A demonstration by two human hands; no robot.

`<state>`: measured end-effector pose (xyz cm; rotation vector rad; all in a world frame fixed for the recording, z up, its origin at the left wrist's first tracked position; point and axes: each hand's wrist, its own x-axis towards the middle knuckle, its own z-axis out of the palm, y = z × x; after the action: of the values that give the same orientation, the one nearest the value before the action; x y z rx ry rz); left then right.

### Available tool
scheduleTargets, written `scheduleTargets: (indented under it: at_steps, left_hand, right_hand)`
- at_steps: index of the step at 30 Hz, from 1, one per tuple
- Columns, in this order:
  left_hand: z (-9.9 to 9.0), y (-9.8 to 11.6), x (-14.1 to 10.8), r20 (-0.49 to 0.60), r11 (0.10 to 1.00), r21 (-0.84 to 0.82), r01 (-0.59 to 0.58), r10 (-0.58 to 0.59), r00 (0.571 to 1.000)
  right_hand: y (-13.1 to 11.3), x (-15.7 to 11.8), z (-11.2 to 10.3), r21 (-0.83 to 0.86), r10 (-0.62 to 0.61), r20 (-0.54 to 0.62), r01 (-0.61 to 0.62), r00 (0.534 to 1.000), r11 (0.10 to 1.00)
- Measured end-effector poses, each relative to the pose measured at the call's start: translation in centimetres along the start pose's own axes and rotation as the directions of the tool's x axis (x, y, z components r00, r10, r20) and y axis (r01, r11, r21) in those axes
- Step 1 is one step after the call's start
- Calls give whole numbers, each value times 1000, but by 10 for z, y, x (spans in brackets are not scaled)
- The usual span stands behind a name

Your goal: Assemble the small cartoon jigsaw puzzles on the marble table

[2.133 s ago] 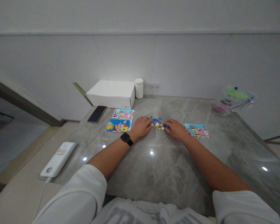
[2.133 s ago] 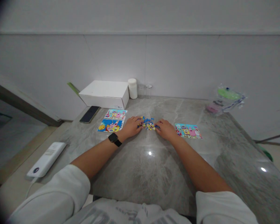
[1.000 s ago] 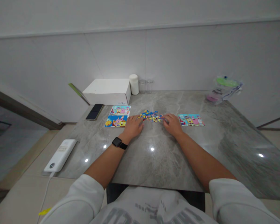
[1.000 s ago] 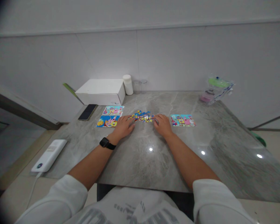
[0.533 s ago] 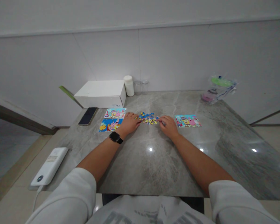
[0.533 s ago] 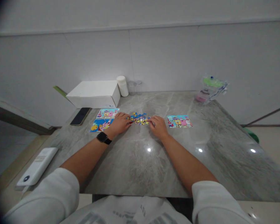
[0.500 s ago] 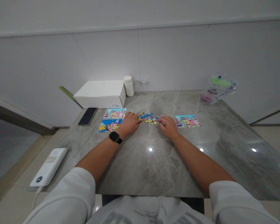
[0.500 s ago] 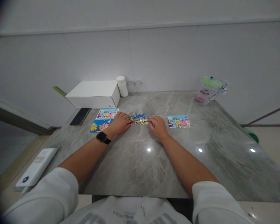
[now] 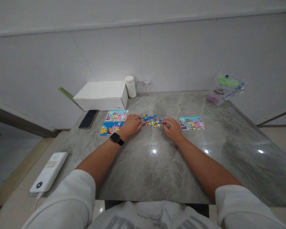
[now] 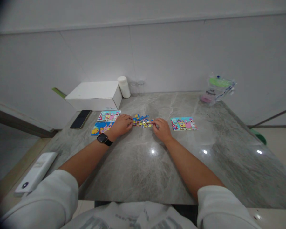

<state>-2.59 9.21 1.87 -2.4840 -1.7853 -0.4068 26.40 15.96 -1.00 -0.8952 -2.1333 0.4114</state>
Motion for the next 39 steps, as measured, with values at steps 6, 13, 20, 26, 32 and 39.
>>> scheduleTargets:
  at_steps: [6, 13, 20, 26, 32, 39]
  left_hand:
    - [-13, -11, 9, -59, 993, 26, 118, -117, 991]
    - [-2, -23, 34, -51, 960, 168, 225, -219, 974]
    - [0, -30, 26, -28, 974, 113, 198, -196, 980]
    - [0, -22, 11, -7, 952, 76, 297, -297, 955]
    - [9, -24, 12, 57, 932, -14, 363, -361, 931]
    - [12, -31, 9, 69, 929, -47, 366, -363, 929]
  right_hand:
    - [0, 0, 0, -22, 7, 12, -6, 1000, 1000]
    - [2, 0, 2, -19, 7, 12, -7, 1000, 1000]
    - [3, 1, 2, -2, 8, -3, -8, 1000, 1000]
    - [2, 1, 3, 23, 10, 0, -10, 1000, 1000]
    - [0, 0, 1, 35, 5, -4, -5, 1000, 999]
    - [-1, 0, 1, 42, 5, -5, -5, 1000, 999]
